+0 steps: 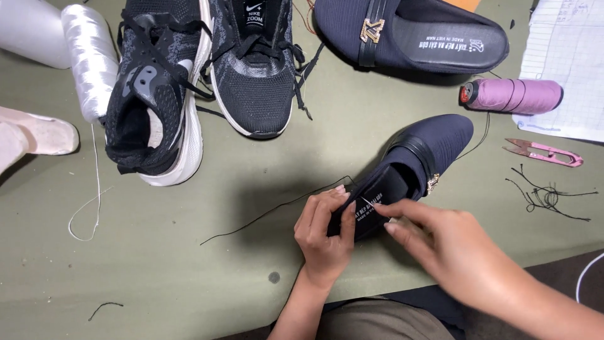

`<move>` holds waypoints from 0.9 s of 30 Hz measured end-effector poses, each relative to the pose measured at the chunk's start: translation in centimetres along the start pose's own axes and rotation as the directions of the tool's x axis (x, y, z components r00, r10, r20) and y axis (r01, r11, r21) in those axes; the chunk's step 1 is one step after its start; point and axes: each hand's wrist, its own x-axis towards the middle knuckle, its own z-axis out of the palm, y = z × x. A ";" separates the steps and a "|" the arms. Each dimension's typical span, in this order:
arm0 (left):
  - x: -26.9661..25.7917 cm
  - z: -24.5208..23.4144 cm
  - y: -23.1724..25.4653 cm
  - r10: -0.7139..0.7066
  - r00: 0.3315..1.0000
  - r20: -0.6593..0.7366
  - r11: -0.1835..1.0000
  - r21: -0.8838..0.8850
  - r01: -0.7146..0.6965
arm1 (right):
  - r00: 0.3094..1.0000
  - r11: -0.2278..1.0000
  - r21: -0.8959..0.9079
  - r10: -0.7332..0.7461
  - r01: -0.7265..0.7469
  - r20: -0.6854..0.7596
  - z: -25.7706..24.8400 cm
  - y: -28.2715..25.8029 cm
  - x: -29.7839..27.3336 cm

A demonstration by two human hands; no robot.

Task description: The person is sewing the sole of a dark blue slip-on shoe using a wooden-handled awl and black thread. They repeatedly pierce the shoe's material and pull the thread through to stitch the sole, working on a green table with other shoes and tools nearby.

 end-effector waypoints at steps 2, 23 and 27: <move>0.1 0.0 0.1 0.040 0.999 0.012 0.999 -0.008 -0.040 | 0.872 0.889 -0.259 -0.436 0.378 -0.221 2.7 3.4 0.3; -0.9 0.0 -0.5 0.148 0.989 0.022 0.989 -0.004 -0.148 | 0.819 0.843 0.154 -0.431 0.515 -0.379 5.7 5.4 1.4; -1.2 0.0 -0.6 0.154 0.988 0.027 0.988 0.009 -0.155 | 0.961 0.501 0.857 -0.276 0.118 0.029 5.1 6.7 2.1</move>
